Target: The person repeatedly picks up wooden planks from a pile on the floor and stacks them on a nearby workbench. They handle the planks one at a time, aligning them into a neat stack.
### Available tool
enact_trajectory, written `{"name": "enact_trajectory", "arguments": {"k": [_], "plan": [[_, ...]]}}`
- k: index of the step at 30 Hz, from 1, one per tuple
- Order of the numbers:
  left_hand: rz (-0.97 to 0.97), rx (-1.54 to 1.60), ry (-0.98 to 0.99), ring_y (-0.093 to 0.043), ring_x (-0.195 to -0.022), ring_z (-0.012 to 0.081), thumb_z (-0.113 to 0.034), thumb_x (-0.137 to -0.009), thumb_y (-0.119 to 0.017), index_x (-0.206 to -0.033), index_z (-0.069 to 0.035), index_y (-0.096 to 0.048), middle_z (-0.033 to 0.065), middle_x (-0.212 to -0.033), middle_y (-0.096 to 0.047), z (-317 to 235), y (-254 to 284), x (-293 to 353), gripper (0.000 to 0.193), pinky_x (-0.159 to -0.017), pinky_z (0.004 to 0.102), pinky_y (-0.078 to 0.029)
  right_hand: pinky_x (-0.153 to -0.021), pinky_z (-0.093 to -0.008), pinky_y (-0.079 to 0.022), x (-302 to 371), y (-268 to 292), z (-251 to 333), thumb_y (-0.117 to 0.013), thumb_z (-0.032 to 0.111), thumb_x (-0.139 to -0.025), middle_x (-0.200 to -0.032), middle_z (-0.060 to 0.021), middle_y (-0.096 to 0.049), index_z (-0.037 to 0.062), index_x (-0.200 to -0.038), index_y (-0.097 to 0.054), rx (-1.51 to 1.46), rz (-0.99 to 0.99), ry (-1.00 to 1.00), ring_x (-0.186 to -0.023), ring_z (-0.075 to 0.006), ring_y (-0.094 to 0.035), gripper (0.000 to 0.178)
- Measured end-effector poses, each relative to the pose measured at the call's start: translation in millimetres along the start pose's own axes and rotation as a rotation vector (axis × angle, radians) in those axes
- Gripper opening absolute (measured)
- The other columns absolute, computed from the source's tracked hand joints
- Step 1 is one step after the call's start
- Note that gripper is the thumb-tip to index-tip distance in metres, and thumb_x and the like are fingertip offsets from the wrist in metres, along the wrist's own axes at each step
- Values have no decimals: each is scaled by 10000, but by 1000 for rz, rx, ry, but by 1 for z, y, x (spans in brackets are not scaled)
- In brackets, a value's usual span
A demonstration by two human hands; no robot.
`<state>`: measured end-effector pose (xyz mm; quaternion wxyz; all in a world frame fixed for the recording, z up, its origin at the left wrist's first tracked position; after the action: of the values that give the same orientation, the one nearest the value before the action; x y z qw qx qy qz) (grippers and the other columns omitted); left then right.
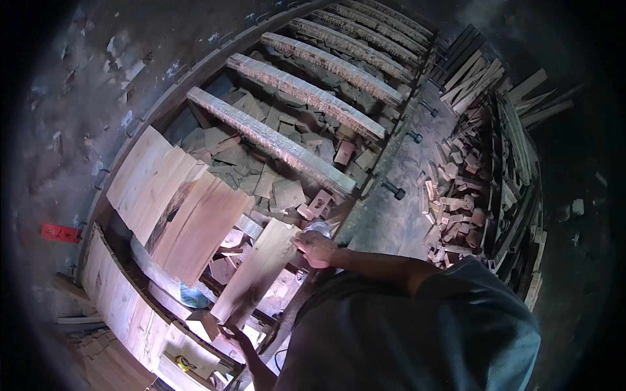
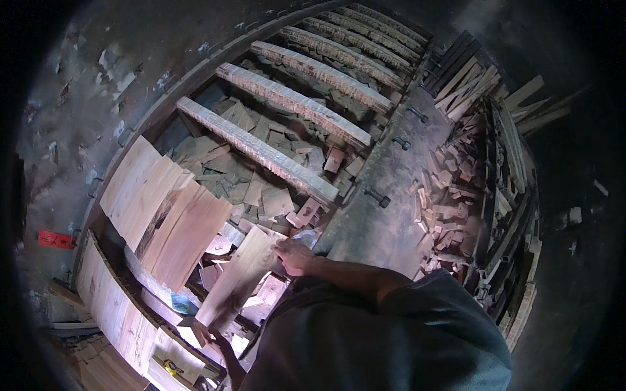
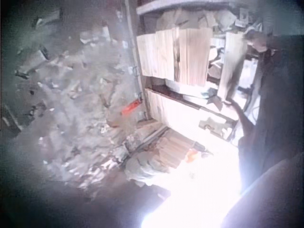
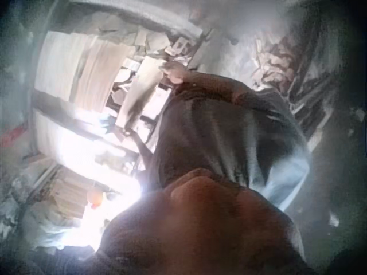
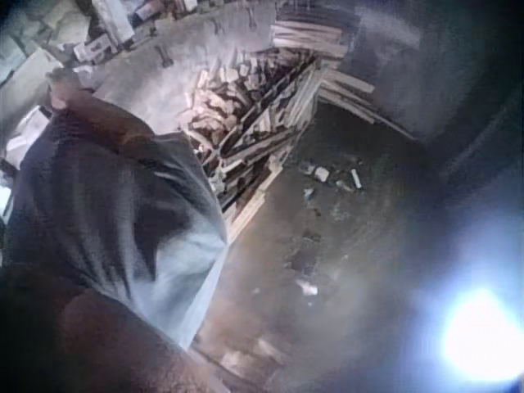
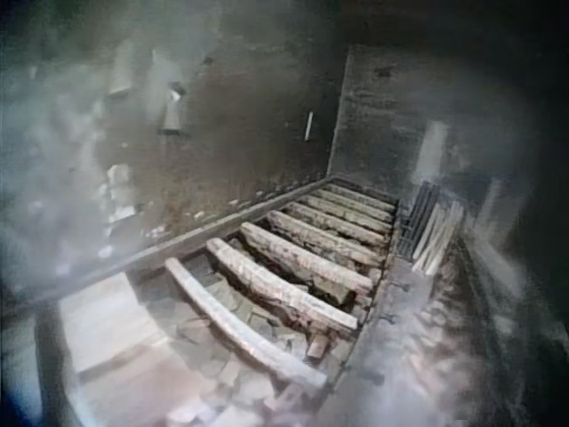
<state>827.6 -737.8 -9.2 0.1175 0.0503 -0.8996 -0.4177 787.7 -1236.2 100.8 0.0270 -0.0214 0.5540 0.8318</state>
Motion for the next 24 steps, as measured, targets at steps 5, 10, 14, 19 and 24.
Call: {"name": "enact_trajectory", "arguments": {"k": [5,10,14,19,24], "plan": [[16,118,-84,-470,-1332,372,-256,-961,-627,-1467,44,-399,280,-1425,-487,-101,57,63,632,-1039,490,-466,-726,-449,-533,33,19,2,-521,213,-918,-904,-129,-690,66,-885,-652,-164,153,98,-806,-314,-668,200],[-120,1,-137,-600,-1044,297,-189,-940,-617,-1351,-43,-481,160,-1187,-601,-83,50,91,457,-850,433,-514,-741,-416,-517,39,3,-6,-433,343,-1064,-891,-144,-704,7,-995,-672,-339,444,-177,-809,-288,-655,418],[-202,30,-358,-493,-1296,393,-116,-837,-668,-1315,-51,-573,205,-1377,-549,-194,73,183,492,-1106,460,-398,-795,-429,-500,52,27,-17,-485,534,-992,-904,-172,-722,0,-1006,-707,-457,251,-299,-854,-296,-688,578],[-168,37,-46,-451,-1349,371,-138,-846,-675,-1353,-43,-553,192,-1402,-546,-139,79,355,529,-1136,435,-375,-746,-424,-468,36,1,-48,-486,456,-983,-856,-192,-691,-7,-900,-678,-409,321,-207,-779,-299,-624,508],[-232,128,619,-618,-1191,372,-176,-865,-670,-1342,-25,-586,204,-1256,-659,-55,88,570,508,-1040,412,-482,-836,-460,-482,39,12,-27,-439,408,-975,-929,-230,-695,-18,-964,-701,-322,320,-179,-897,-397,-652,501]]}}
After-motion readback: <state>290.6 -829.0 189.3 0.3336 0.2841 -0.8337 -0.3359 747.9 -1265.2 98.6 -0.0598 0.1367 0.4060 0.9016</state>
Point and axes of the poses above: each hand's wrist, its own x-axis away from the middle knuckle, its own y-axis out of the back of the hand, z = x × y, the point moved 6 cm from there along -x, towards the middle knuckle
